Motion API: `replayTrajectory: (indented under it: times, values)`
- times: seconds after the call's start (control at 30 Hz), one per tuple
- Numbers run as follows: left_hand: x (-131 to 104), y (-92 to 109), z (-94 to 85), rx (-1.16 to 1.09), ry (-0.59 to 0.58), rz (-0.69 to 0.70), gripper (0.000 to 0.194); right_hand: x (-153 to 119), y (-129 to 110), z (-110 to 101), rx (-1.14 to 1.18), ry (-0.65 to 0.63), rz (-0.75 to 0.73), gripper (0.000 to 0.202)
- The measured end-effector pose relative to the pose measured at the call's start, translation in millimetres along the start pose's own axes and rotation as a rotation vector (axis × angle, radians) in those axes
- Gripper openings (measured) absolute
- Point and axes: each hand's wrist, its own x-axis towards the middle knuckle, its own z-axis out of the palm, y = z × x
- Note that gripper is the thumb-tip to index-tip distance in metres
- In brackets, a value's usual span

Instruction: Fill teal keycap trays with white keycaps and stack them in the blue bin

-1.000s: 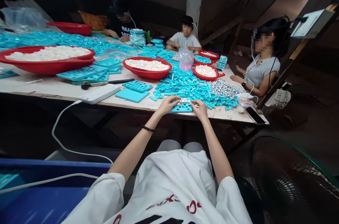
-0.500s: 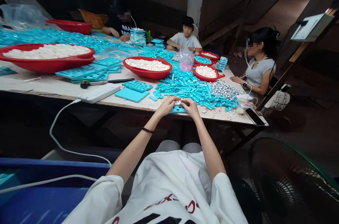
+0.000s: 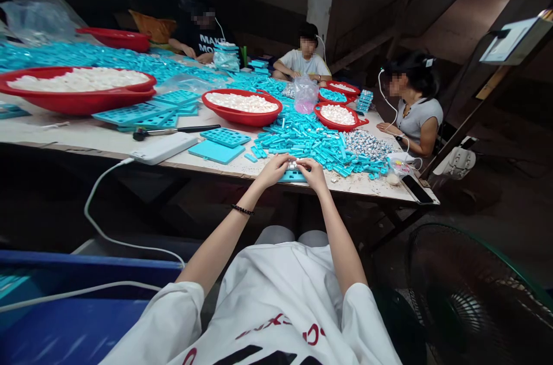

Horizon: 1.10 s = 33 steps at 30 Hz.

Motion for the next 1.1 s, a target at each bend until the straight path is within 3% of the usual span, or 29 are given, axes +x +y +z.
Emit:
replayTrajectory:
  times: [0.17, 0.37, 0.67, 1.1]
  values:
    - [-10.8, 8.0, -3.7, 0.031, 0.012, 0.102, 0.041, 0.7, 0.0, 0.8, -0.015, -0.003, -0.012, 0.022]
    - [-38.1, 13.2, -5.1, 0.11, -0.066, 0.252, 0.05, 1.4, 1.4, 0.8, -0.022, 0.012, 0.005, 0.022]
    - [-38.4, 11.5, -3.0, 0.233, -0.128, 0.284, 0.057, 1.9, 10.1, 0.6, -0.002, 0.033, 0.02, 0.032]
    - [-38.0, 15.3, -3.1, 0.386, -0.171, 0.285, 0.058, -3.7, 12.5, 1.5, -0.129, 0.018, -0.044, 0.02]
